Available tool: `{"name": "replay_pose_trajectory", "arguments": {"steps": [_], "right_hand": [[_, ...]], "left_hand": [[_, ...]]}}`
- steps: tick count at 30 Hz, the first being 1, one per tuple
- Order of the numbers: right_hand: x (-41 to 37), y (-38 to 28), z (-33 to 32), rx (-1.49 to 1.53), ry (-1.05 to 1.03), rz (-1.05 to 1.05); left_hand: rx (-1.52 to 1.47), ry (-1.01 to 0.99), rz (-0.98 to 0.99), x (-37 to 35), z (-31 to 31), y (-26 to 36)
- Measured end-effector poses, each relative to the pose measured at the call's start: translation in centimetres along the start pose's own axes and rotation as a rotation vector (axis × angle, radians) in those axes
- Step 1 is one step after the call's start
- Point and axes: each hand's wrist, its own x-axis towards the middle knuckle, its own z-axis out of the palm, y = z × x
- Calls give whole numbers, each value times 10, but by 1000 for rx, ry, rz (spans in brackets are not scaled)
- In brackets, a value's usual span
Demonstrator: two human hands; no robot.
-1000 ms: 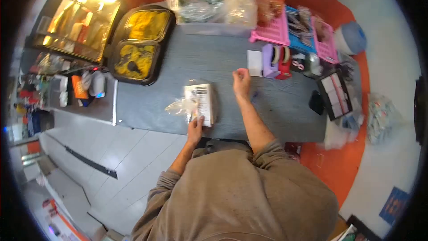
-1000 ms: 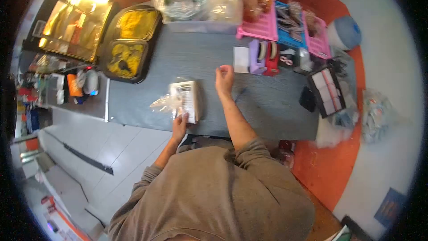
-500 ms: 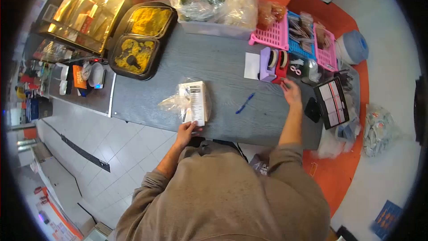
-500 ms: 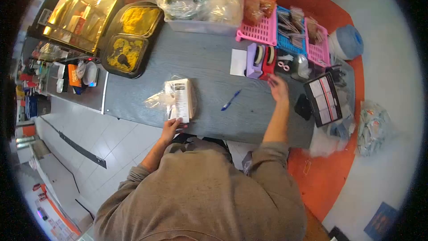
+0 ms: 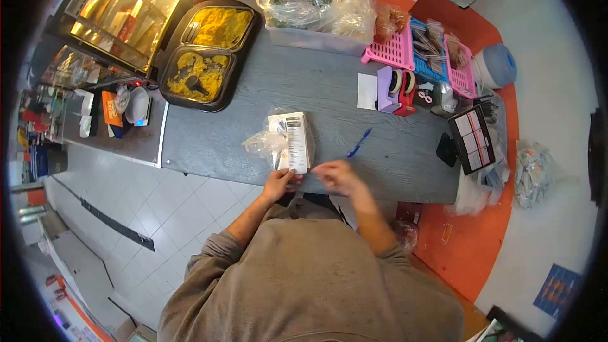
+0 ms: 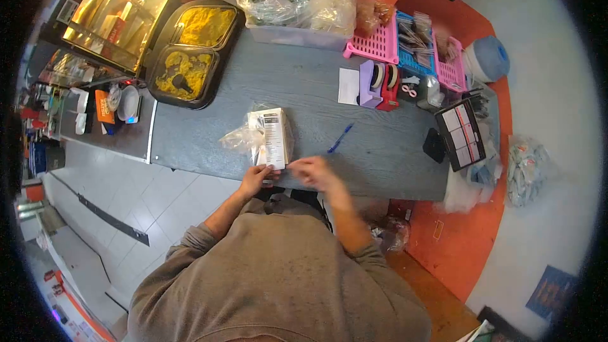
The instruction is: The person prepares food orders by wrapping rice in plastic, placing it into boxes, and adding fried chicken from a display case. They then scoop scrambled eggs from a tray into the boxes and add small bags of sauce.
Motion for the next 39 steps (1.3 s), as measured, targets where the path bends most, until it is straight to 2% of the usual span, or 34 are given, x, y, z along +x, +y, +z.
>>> {"name": "replay_pose_trajectory", "arguments": {"steps": [1,3,5,6,7,8,9,10,11,12,13,14,16,18,19,21,22,23,24,25,26,27,28,29,30,31,32,33,34,35,36,37,39], "right_hand": [[8,14,30,54,49,66],[38,62,50,118,247,-38],[38,69,58,28,293,-69],[38,71,57,-57,346,-66],[35,67,63,-89,355,-55],[30,63,67,-104,391,-52],[49,93,45,15,218,-111],[41,82,55,-64,311,-28],[39,78,61,-67,357,-45],[68,104,49,-40,349,-156],[76,107,43,-24,333,-81],[59,100,53,28,265,-136],[47,83,59,-276,436,-16],[41,111,43,-668,886,-663],[7,105,42,-568,786,-741],[-113,91,60,-305,719,-607],[-132,108,53,-220,745,-854],[-152,124,45,-137,764,-1099],[-190,134,48,143,748,-1138],[-240,134,59,421,723,-1162],[-291,126,73,333,918,-1517],[-317,146,60,8,1680,-1229],[-357,169,52,-140,1940,-1154],[-401,166,57,78,2026,-1441],[-452,194,37,-74,2248,-1341],[-520,153,81,189,2027,-1698],[-559,185,56,459,1768,-2034],[-607,205,71,758,1695,-1861],[-654,241,54,677,1693,-1764],[-695,263,41,748,1905,-1684],[-732,279,31,796,2102,-1609],[-765,299,17,843,2151,-1553],[-819,333,-12,821,2169,-1506]], "left_hand": [[4,-20,7,-1,-2,4],[274,0,9,-9,-7,16],[624,400,472,-20,-15,23],[682,483,510,-38,-13,58],[1054,619,500,-37,-21,67],[1124,750,666,-9,-30,48],[1150,718,529,5,-25,51],[1037,822,871,48,-33,42],[802,628,1032,50,-19,69],[544,201,1177,60,-13,87],[449,248,1030,72,-2,87],[261,231,1219,79,3,78],[679,210,962,62,5,95],[335,-144,959,112,-12,83],[347,-172,968,97,10,87],[411,34,671,6,86,109],[415,15,670,-16,121,114],[329,-178,606,-35,156,116],[235,-368,533,-58,195,116],[319,-466,584,-93,240,109],[404,-558,632,-133,283,98],[485,-762,554,-167,323,90],[414,-946,802,-203,367,71],[340,-1123,1054,-235,407,59],[708,-1214,1841,-268,434,72],[507,-1328,1604,-314,454,68],[337,-1410,1336,-348,463,55],[365,-1449,1346,-357,468,46],[369,-1496,1369,-363,472,36],[411,-1565,1162,-352,471,15],[444,-1651,1081,-347,471,0],[477,-1724,1017,-340,472,-10],[835,-1668,1054,-307,467,-27]]}}
